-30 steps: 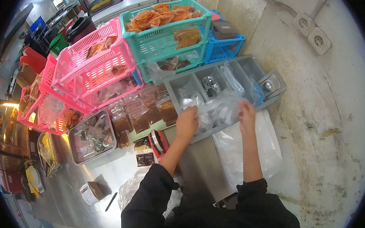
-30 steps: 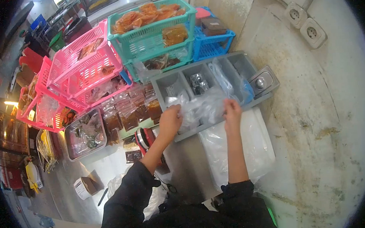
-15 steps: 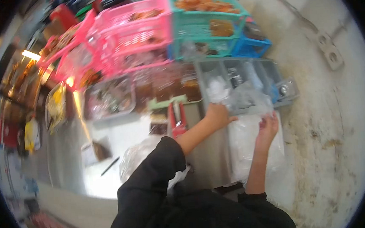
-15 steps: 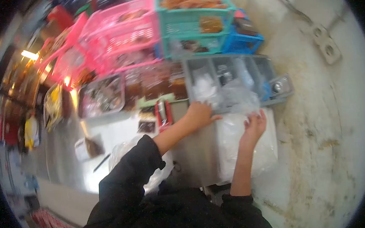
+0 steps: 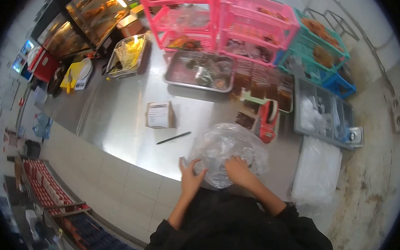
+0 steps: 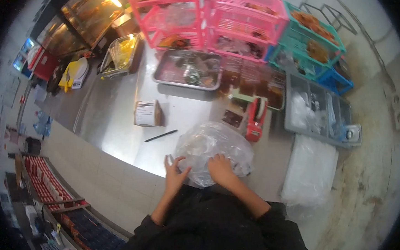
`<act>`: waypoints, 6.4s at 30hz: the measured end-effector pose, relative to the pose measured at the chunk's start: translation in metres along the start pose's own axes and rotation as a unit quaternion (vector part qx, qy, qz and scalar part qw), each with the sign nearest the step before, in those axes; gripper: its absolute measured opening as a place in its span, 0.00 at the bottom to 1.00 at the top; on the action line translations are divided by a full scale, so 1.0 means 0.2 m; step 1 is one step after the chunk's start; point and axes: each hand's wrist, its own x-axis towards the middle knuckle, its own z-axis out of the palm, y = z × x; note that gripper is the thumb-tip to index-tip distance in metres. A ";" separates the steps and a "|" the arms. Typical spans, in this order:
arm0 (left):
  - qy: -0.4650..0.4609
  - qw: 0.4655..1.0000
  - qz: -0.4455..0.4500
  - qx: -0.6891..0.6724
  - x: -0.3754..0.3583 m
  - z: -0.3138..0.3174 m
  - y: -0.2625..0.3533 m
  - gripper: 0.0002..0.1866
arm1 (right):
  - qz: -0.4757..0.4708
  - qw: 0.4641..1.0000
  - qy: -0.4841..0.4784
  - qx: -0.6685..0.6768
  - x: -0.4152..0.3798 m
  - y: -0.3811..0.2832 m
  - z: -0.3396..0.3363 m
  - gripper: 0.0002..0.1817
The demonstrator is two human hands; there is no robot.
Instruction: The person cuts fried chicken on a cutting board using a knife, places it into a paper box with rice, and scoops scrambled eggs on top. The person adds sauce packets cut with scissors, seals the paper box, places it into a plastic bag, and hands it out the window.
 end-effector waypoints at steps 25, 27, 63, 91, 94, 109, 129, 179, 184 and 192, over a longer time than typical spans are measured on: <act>-0.061 0.996 -0.001 -0.070 0.16 -0.22 -0.26 0.30 | -0.198 0.977 -0.064 0.048 0.72 -0.48 -0.69 0.52; -0.067 0.995 -0.014 -0.074 0.16 -0.25 -0.17 0.31 | -0.179 0.968 -0.146 0.096 0.51 -0.41 -0.67 0.53; -0.390 0.906 0.136 -0.089 0.45 -1.29 0.61 0.07 | -0.109 0.945 -0.267 -0.155 0.08 -0.17 -0.67 0.23; -0.422 0.875 0.233 -0.033 0.43 -0.06 -0.18 0.34 | 0.028 0.905 0.260 0.335 0.01 -0.23 0.13 0.59; -0.243 0.900 0.354 -0.079 0.31 -0.02 0.02 0.20 | 0.080 0.866 0.265 0.417 0.07 -0.32 0.22 0.57; -0.252 0.876 0.410 0.022 0.24 0.00 -0.23 0.23 | 0.095 0.781 0.249 0.565 0.13 -0.37 0.20 0.34; -0.518 0.648 0.556 -0.049 0.45 0.17 -0.02 0.23 | -0.177 0.768 0.073 0.612 0.49 -0.56 -0.70 0.29; -0.408 0.735 0.528 0.120 0.51 -0.31 0.55 0.13 | 0.004 0.834 -0.066 0.548 -0.05 0.21 -0.18 0.16; -0.396 0.908 0.089 0.108 0.32 -0.25 0.38 0.16 | 0.132 0.745 0.352 0.551 0.07 1.09 -0.62 0.11; -0.076 0.996 0.039 -0.024 0.25 0.23 0.32 0.13 | 0.334 0.898 0.274 0.084 0.51 2.16 -0.56 0.07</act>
